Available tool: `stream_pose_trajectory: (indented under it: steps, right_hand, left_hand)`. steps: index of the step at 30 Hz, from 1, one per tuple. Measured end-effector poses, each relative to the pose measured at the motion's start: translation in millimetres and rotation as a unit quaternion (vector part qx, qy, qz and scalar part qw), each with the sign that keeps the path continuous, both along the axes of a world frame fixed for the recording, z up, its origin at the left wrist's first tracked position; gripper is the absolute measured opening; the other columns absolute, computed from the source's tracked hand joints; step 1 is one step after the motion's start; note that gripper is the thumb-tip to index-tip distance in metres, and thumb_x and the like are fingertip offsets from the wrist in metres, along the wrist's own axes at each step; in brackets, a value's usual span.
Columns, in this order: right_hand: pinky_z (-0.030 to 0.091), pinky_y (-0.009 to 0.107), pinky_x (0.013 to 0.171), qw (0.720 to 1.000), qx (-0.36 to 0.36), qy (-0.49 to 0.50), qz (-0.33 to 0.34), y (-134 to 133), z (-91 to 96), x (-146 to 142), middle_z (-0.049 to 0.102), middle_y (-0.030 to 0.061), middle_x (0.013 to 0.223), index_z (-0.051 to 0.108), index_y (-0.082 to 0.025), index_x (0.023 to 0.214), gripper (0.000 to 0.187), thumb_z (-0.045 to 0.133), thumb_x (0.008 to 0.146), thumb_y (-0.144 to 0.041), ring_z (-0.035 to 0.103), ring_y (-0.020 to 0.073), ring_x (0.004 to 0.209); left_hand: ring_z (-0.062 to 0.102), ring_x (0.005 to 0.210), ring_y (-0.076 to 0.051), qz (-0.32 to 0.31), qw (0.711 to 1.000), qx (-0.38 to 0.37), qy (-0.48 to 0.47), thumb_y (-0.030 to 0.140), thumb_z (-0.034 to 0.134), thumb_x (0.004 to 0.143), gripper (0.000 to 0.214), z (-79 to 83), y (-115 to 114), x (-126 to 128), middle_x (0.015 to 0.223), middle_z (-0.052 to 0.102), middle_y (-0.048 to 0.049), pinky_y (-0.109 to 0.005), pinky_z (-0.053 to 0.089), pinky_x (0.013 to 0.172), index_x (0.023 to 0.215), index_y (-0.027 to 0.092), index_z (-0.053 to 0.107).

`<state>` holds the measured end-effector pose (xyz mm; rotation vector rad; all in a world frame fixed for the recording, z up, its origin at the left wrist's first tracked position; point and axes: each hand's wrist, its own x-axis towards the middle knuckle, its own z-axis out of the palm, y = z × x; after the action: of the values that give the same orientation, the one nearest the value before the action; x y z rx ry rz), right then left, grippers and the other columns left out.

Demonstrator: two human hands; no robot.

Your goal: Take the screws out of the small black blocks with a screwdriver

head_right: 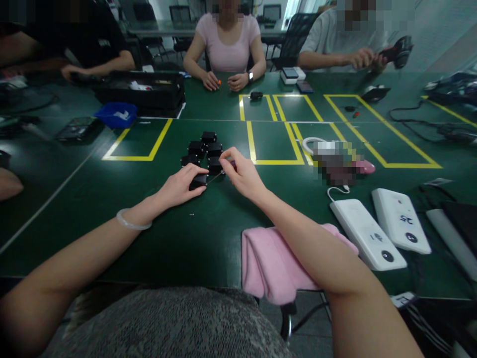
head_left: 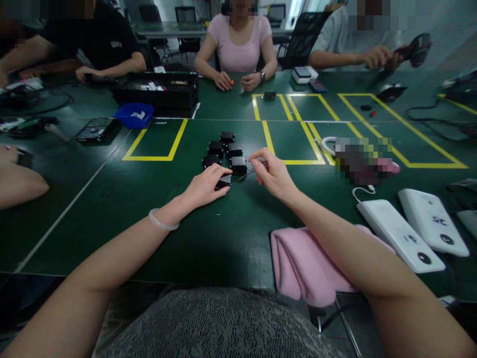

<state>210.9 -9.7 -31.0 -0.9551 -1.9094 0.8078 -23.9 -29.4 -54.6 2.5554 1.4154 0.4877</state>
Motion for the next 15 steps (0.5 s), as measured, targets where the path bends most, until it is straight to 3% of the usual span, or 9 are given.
stream_pose_trajectory:
  steps: [4, 10, 15]
  right_hand:
    - [0.035, 0.029, 0.056, 1.000, 0.006, -0.007, -0.007, 1.8, -1.6, 0.7, 0.047, -0.0059, 0.057, 0.051, -0.024, 0.088, 0.020, 0.052, 0.099, -0.041, 0.048, 0.0130, 0.051]
    - [0.037, 0.029, 0.056, 1.000, 0.002, 0.004, 0.000, 0.2, -0.4, -0.9, 0.050, -0.0057, 0.063, 0.050, -0.024, 0.101, 0.007, 0.050, 0.098, -0.031, 0.049, 0.0128, 0.052]
    - [0.037, 0.028, 0.052, 1.000, -0.013, 0.006, 0.003, 2.2, -1.0, 0.1, 0.050, -0.0068, 0.059, 0.050, -0.024, 0.096, 0.008, 0.049, 0.098, -0.032, 0.048, 0.0118, 0.047]
  left_hand:
    - [0.060, 0.118, -0.028, 0.002, 1.000, 0.003, 0.001, 0.032, 0.059, 0.094, 0.042, 0.2, -0.5, 0.1, 0.130, 0.057, -0.0098, -0.038, 0.058, 0.082, 0.135, 0.022, 0.050]
    - [0.061, 0.115, -0.028, 0.002, 1.000, -0.003, 0.004, 0.034, 0.059, 0.095, 0.043, 1.1, -0.3, 0.5, 0.129, 0.057, -0.0101, -0.037, 0.058, 0.079, 0.135, 0.022, 0.050]
    - [0.061, 0.115, -0.028, 0.003, 1.000, -0.002, 0.013, 0.032, 0.059, 0.095, 0.043, 2.0, 0.1, 0.6, 0.128, 0.057, -0.0107, -0.036, 0.058, 0.078, 0.135, 0.020, 0.051]
